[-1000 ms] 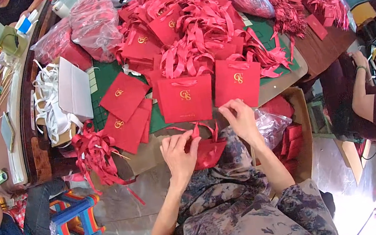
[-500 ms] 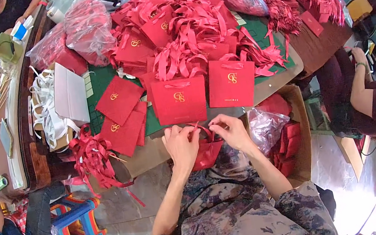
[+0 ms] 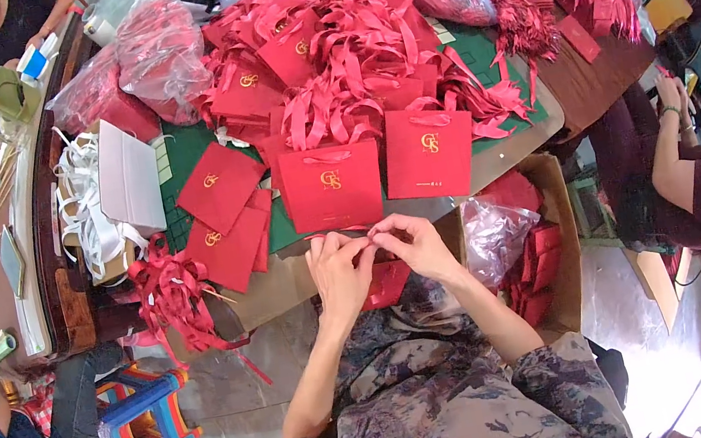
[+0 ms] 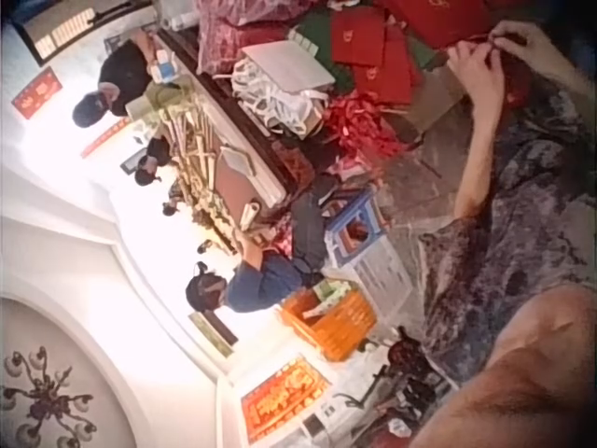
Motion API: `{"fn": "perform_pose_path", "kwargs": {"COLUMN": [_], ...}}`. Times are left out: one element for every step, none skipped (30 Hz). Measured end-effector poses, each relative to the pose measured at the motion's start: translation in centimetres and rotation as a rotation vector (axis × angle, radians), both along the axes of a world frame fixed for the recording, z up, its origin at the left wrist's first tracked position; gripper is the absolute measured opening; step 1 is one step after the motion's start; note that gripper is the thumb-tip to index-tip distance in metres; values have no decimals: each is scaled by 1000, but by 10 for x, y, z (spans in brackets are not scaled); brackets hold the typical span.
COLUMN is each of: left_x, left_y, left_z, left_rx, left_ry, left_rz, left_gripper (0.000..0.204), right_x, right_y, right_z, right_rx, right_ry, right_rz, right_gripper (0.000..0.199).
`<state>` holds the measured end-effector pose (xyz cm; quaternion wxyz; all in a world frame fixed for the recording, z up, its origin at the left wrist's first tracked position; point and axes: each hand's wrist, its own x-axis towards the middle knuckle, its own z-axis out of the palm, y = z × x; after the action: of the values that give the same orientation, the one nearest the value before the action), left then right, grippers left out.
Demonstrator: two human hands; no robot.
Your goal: The person attaches ribbon handles to small gift bags by threading and tying the ribbons through each bag by hand.
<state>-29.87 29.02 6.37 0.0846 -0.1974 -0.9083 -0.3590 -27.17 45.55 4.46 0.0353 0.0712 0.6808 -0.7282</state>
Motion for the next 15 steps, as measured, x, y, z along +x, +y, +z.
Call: {"fn": "perform_pose_path", "kwargs": {"left_x": [-1,0,4,7,9,12,16,20,23,25,26,28,27,27,26], "left_y": [-1,-2,-3,-5,-9,-15,-24,-34,-40,-44,-46,-45,-43,-42,-41], "left_z": [2,5,9,12,12,11,12,5,-4,-7,-10,-13,-15,-18,-19], "left_rx": [12,12,151,289,288,241,193,143,142,46,-50,-49,-48,-53,-57], "left_ry": [-16,-17,-76,-135,-137,-70,0,-142,-143,-163,-182,-138,-136,-185,-234], "left_rz": [-34,-35,18,70,67,100,137,108,109,37,-34,-59,-60,-50,-40], "left_gripper": [16,16,22,28,28,33,39,42,42,42,43,34,34,31,27], "right_x": [-1,-1,-1,-1,-1,-2,-4,-6,-8,-10,-12,-14,-16,-19,-22], "right_y": [-1,-1,-1,-1,1,6,8,6,6,6,6,8,8,9,10], "right_z": [0,0,1,2,1,-2,-2,2,2,2,3,0,1,2,4], "right_rx": [-2,-3,-60,-117,-118,-151,-185,-159,-160,-169,-177,-188,-188,-172,-156], "right_ry": [37,36,-34,-104,-105,-108,-107,-77,-78,-70,-61,-59,-58,-30,-3], "right_rz": [-8,-8,-24,-42,-45,-82,-114,-135,-135,-134,-134,-121,-121,-120,-119], "right_gripper": [14,14,13,11,11,10,10,10,10,10,9,9,9,9,9]}}
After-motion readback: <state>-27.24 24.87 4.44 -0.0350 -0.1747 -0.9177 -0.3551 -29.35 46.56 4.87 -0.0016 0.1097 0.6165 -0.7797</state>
